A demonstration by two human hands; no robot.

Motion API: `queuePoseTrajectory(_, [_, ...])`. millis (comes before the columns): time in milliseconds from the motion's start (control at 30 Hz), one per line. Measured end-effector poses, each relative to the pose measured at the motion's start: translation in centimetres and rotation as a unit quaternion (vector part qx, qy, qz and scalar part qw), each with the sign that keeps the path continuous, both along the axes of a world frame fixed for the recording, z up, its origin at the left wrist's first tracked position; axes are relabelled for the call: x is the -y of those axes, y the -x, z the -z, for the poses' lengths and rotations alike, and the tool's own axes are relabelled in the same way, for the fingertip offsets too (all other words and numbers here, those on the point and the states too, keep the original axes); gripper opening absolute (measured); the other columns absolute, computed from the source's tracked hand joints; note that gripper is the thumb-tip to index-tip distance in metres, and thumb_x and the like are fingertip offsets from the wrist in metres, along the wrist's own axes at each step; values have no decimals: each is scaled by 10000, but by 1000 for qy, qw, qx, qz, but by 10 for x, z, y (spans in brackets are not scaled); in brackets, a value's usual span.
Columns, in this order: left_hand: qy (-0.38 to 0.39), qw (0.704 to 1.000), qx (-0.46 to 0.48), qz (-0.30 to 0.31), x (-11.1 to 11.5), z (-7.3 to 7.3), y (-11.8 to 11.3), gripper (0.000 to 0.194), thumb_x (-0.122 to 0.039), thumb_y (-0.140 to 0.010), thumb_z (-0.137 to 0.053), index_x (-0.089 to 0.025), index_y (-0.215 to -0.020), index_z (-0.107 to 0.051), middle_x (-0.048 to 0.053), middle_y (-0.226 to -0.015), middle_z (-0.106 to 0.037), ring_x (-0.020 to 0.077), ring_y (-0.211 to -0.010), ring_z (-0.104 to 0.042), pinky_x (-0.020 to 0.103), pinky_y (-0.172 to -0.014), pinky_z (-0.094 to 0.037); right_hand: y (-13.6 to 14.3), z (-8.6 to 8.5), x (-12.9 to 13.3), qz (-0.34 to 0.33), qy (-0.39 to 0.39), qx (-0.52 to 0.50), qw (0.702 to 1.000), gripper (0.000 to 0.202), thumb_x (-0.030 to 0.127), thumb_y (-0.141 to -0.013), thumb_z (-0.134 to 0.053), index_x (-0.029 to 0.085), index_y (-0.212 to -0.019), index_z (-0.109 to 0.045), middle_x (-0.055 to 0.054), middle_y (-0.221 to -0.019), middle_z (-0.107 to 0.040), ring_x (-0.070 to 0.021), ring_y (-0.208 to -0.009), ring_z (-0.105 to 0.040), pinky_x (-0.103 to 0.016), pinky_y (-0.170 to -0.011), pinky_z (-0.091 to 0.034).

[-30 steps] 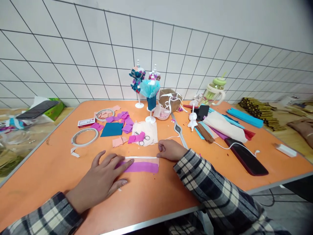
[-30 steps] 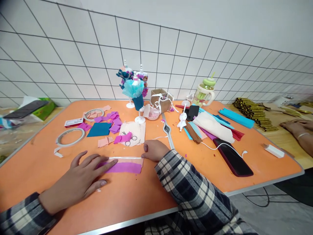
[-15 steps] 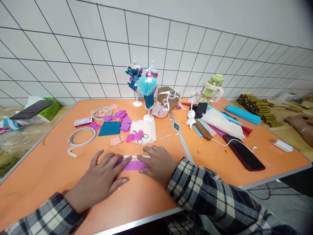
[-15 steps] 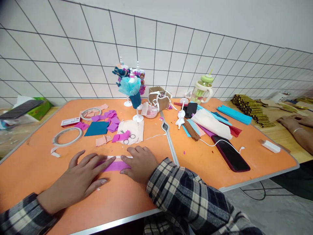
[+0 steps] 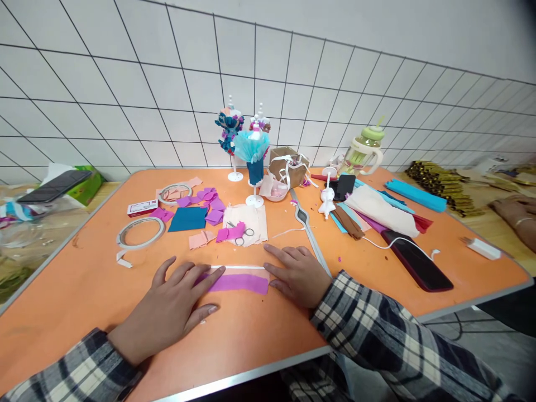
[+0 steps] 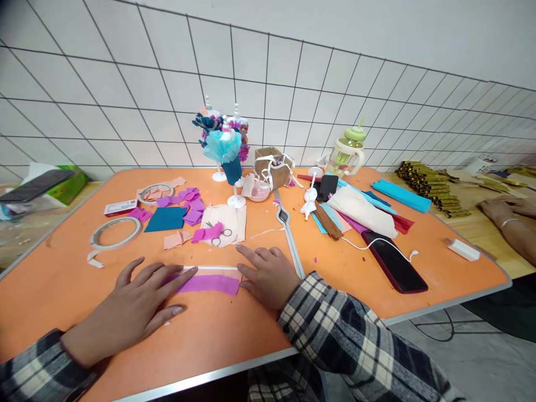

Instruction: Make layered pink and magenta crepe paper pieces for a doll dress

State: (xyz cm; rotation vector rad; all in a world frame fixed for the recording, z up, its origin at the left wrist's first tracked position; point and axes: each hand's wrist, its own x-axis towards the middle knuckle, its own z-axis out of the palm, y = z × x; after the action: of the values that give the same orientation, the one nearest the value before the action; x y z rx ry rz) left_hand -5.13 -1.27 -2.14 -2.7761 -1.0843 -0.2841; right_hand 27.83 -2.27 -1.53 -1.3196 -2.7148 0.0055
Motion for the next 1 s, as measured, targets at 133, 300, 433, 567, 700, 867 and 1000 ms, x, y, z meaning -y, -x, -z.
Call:
queuePoseTrajectory(133, [-5, 1000, -8, 7, -1, 1, 1, 601, -578, -925, -571, -302, -1457, -538, 114, -1169, -726, 351, -1070, -620, 587, -1085, -214, -5, 2, 2, -7, -2, 6, 1000, 399, 459, -975, -565, 253, -1307, -646, -67, -1610, -398, -307, -1176, -521, -466, -887, -377])
queuePoseTrajectory(300, [-16, 1000, 18, 8, 1, -1, 1, 722, -528, -950, -561, -274, -1584, -327, 113, -1215, -732, 345, -1087, -637, 563, -1107, -202, -8, -3, -4, 25, 14, -50, 998, 378, 270, -1032, -436, 241, -1376, -589, -73, -1430, -613, -255, -1068, -603, -443, -862, -361])
queuePoseTrajectory(433, [-5, 999, 45, -6, 1, 0, 3, 731, -506, -945, -576, -283, -1584, -299, 105, -1249, -727, 333, -1092, -655, 556, -1128, -194, 14, -20, -15, 66, 31, -113, 991, 440, 153, -992, -411, 206, -1398, -573, -114, -1244, -701, -258, -1110, -599, -420, -889, -367])
queuePoseTrajectory(567, [22, 997, 57, -35, -2, 4, 6, 666, -441, -965, -544, -268, -1560, -300, 119, -1255, -712, 322, -1134, -642, 566, -1123, -229, 64, -25, -34, 30, 87, -124, 988, 314, 333, -989, -500, 184, -1159, -719, -121, -1119, -716, -275, -1070, -602, -411, -897, -409])
queuePoseTrajectory(700, [35, 994, 84, -60, -1, 4, 11, 581, -384, -983, -498, -255, -1523, -329, 122, -1252, -707, 323, -1167, -615, 575, -1101, -284, 105, -13, -53, 10, 135, -152, 979, 314, 437, -925, -613, 210, -1098, -744, -89, -1111, -705, -253, -1059, -616, -360, -866, -447])
queuePoseTrajectory(867, [50, 965, 230, -115, 5, -8, 18, 533, -361, -992, -486, -243, -1493, -346, 142, -1369, -621, 301, -1242, -581, 482, -1032, -457, 108, -5, -61, 14, 201, -188, 961, 210, 364, -902, -648, 202, -1007, -731, -43, -1004, -726, -191, -920, -647, -284, -741, -437])
queuePoseTrajectory(1000, [218, 906, 331, -149, -9, -30, 10, 376, -454, -998, -453, -231, -1268, -591, 114, -1281, -688, 288, -1181, -638, 420, -977, -536, 89, -15, -62, 18, 238, -216, 947, 194, 377, -890, -678, 206, -969, -725, 14, -860, -717, -130, -774, -627, -224, -626, -381])
